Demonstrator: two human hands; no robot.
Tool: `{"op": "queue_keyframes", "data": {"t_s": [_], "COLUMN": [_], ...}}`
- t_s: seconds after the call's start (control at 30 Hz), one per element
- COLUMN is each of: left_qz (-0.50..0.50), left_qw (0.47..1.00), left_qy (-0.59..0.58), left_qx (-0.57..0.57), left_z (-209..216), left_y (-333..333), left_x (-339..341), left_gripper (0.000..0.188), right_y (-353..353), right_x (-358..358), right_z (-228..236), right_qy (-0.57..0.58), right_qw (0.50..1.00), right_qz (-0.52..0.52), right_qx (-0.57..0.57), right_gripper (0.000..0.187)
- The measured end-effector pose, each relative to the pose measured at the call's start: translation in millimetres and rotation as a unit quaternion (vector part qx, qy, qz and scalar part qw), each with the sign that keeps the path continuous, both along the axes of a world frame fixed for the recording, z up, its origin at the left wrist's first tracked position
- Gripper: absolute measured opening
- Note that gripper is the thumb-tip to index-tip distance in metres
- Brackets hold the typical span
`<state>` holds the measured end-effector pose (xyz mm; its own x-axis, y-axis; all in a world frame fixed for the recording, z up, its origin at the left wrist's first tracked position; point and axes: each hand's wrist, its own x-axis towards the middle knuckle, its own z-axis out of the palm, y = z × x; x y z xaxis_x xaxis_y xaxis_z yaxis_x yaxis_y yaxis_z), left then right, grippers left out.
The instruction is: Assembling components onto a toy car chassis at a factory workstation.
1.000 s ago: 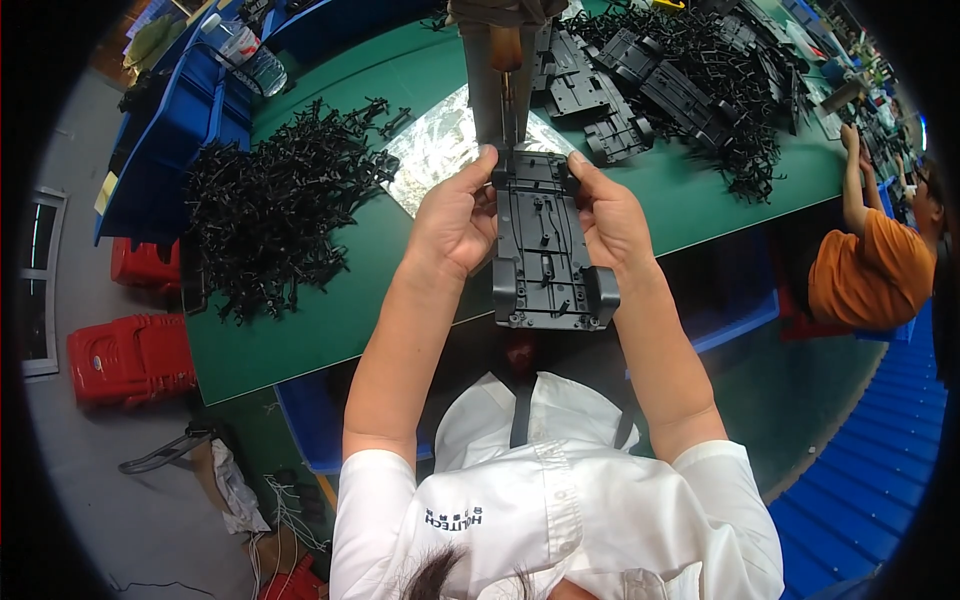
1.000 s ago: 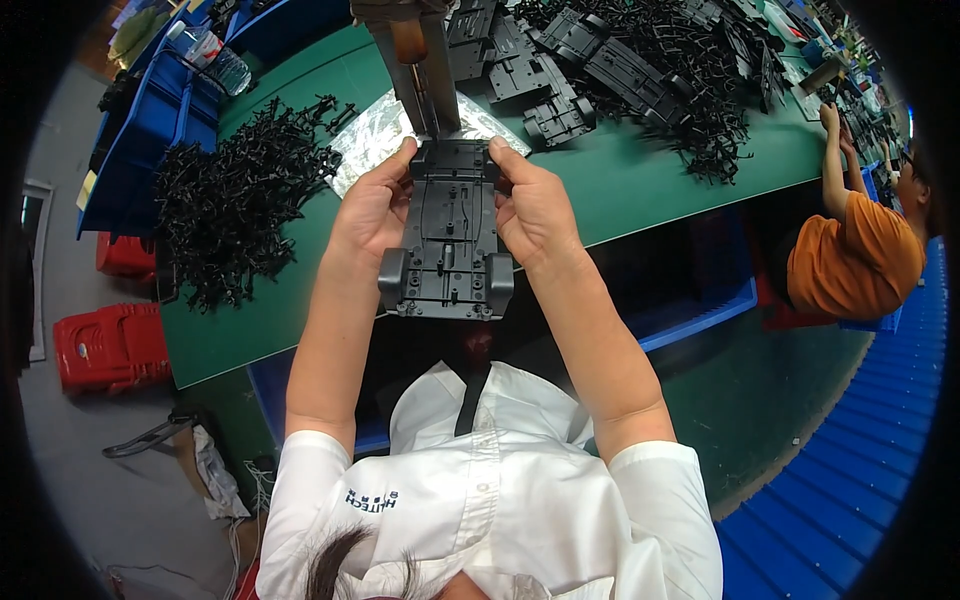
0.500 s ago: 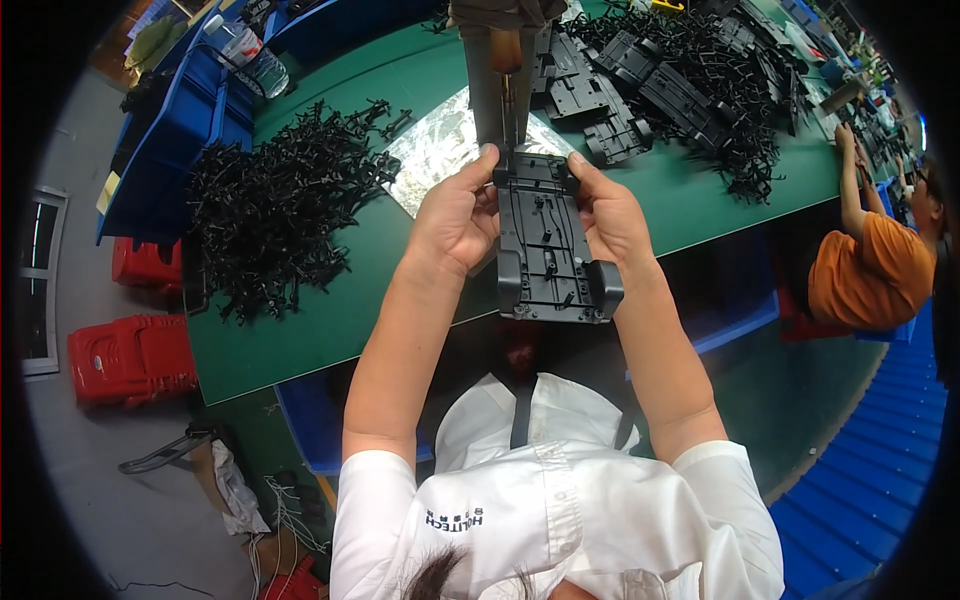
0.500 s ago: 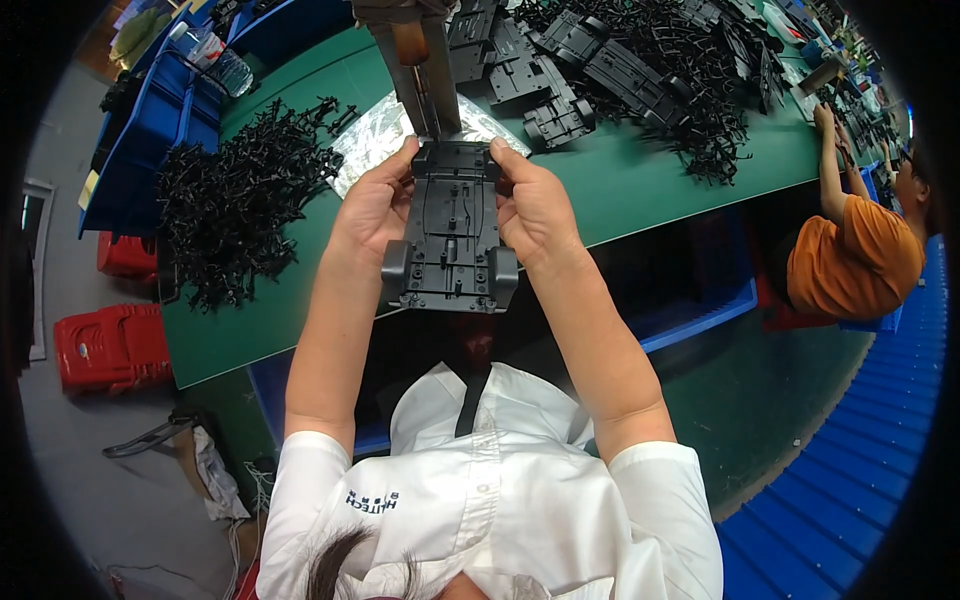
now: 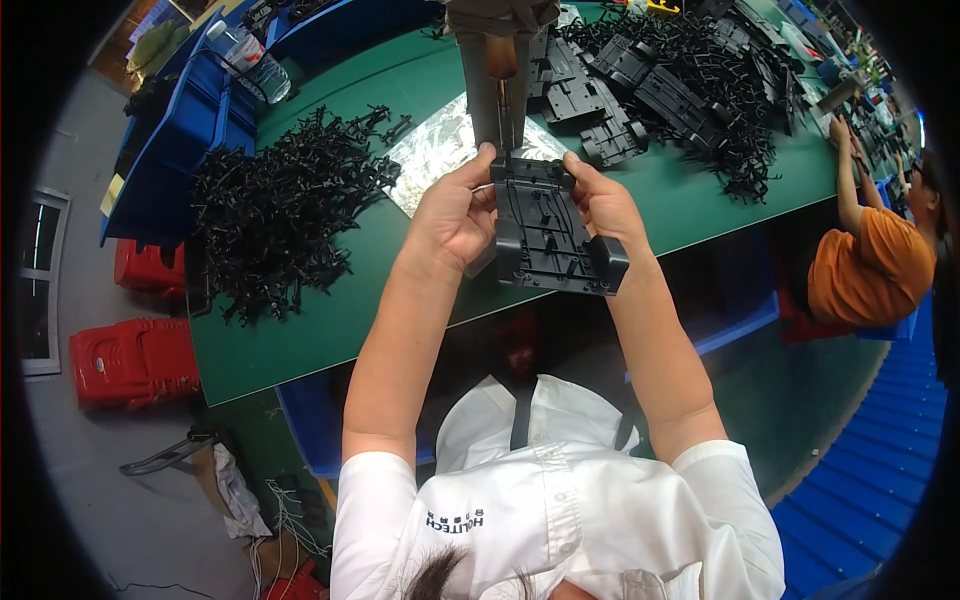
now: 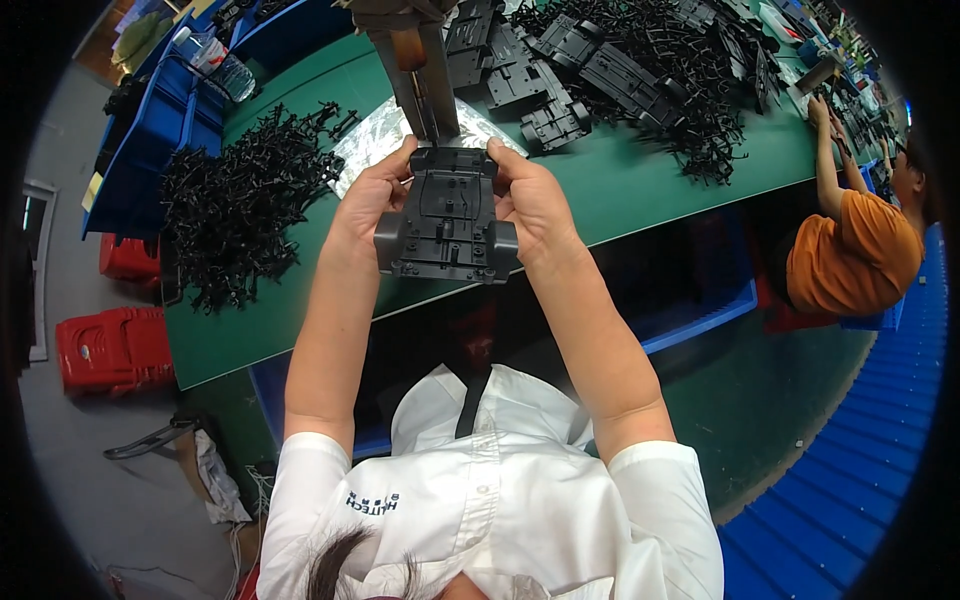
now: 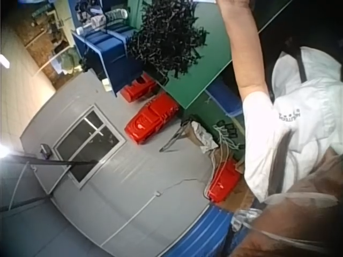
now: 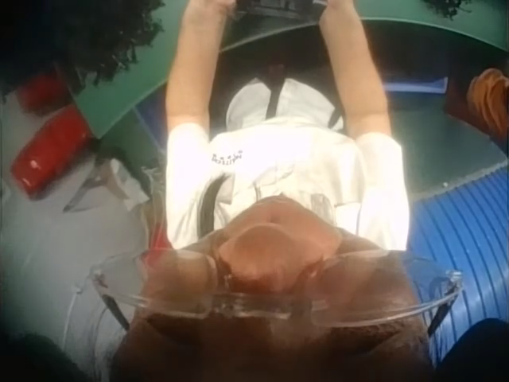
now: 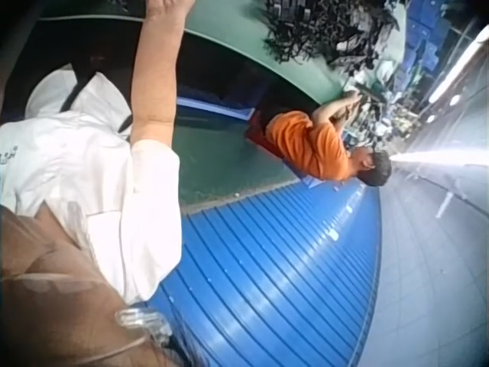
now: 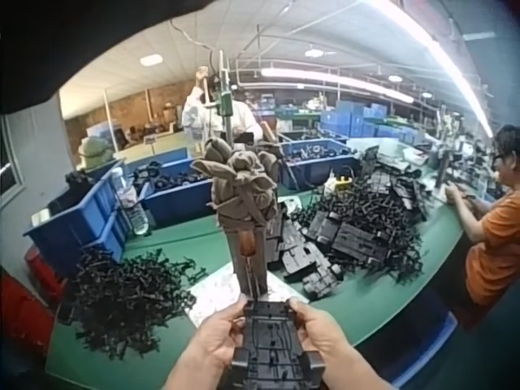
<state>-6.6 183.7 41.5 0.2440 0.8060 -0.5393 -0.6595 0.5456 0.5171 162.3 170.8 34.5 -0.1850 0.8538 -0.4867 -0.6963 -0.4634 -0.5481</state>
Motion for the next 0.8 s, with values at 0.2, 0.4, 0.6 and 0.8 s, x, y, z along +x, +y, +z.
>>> {"op": "queue_keyframes", "data": {"t_s": [0.2,0.4,0.6,0.8], "left_qz": [0.019,0.008,0.034,0.05], "left_qw": [0.997,1.0,0.997,0.996], "left_qy": [0.078,-0.004,-0.005,0.002], "left_qx": [0.021,0.026,0.064,0.078], "left_z": [-2,-26,-18,-19], "left_y": [-5,-18,-37,-41], "left_x": [4,-9,-12,-18], "left_gripper": [0.017,0.032,0.025,0.028], "right_y": [-1,-13,-25,-22], "right_x": [-2,-8,-16,-22], "right_z": [-7,-14,-13,-17], "right_qy": [-0.015,0.01,-0.019,-0.015], "right_qw": [1.0,0.998,0.997,0.996], "right_qz": [-0.006,0.019,0.008,0.026], "right_qx": [0.005,0.058,0.074,0.08], "right_gripper": [0.019,0.021,0.028,0.031]}}
